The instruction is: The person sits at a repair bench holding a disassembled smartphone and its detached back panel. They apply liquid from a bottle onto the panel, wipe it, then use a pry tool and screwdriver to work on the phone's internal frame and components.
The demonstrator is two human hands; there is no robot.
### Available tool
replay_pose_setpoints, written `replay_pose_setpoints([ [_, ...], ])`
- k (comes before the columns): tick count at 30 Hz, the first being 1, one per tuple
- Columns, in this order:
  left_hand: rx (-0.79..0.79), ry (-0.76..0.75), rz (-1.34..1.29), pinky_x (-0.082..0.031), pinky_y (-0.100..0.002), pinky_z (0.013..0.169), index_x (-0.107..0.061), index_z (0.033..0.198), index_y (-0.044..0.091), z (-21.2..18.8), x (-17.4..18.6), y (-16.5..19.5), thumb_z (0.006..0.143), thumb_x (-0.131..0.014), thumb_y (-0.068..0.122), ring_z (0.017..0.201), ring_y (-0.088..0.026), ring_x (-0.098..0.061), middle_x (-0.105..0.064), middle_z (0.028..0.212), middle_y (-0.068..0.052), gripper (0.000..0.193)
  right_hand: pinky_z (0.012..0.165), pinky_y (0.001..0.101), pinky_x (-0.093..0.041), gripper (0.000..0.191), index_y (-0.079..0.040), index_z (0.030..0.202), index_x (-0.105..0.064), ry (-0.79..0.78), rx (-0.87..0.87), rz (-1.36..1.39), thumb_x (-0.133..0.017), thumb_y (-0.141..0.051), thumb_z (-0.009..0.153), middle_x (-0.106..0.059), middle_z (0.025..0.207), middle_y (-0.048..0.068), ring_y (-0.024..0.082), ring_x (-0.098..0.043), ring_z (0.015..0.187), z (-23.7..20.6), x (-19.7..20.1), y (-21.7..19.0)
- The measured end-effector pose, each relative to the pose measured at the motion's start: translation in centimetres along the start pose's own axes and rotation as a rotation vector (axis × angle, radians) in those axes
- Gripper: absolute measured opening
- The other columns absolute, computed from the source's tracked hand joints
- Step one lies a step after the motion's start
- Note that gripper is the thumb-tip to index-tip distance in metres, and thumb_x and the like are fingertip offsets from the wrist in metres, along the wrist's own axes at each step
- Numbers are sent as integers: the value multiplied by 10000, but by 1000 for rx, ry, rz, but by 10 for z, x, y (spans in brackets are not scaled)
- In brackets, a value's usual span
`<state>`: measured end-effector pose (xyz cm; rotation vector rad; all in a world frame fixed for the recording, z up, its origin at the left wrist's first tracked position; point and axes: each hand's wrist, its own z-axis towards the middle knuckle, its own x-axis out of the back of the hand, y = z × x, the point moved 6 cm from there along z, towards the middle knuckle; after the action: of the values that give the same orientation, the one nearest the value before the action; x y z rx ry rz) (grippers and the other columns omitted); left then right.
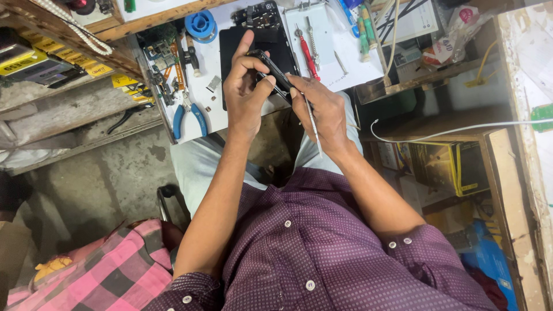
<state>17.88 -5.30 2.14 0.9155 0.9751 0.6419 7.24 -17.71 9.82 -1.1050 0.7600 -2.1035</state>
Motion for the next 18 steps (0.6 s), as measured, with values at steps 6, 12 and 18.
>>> replay_pose_setpoints([
  [6,24,40,102,-497,-319,1077,-689,1030,6,-1,0,-3,885,-673,-102,1239,-167,-589,-447,1539,-114,182,767,310,-563,220,3,1258,-679,-2,-42,-5,-659,-15,1040,-723,1041,182,263,-741,864,3,3,4],
  [12,32,86,53,-495,-327,1055,-701,1018,11,-1,-1,0,885,-698,-93,1222,-166,-580,-481,1482,-101,169,775,280,-553,227,-4,1265,-688,-13,-120,35,-661,-48,1045,-736,1050,166,216,-739,853,5,6,6],
  [18,-127,84,71,-434,-308,1119,-692,1045,14,11,16,27,909,-719,-95,1275,-158,-537,-485,1510,-83,176,925,285,-560,259,14,1321,-661,21,-172,264,-595,-116,1107,-743,1196,151,182,-710,1048,20,8,16],
])
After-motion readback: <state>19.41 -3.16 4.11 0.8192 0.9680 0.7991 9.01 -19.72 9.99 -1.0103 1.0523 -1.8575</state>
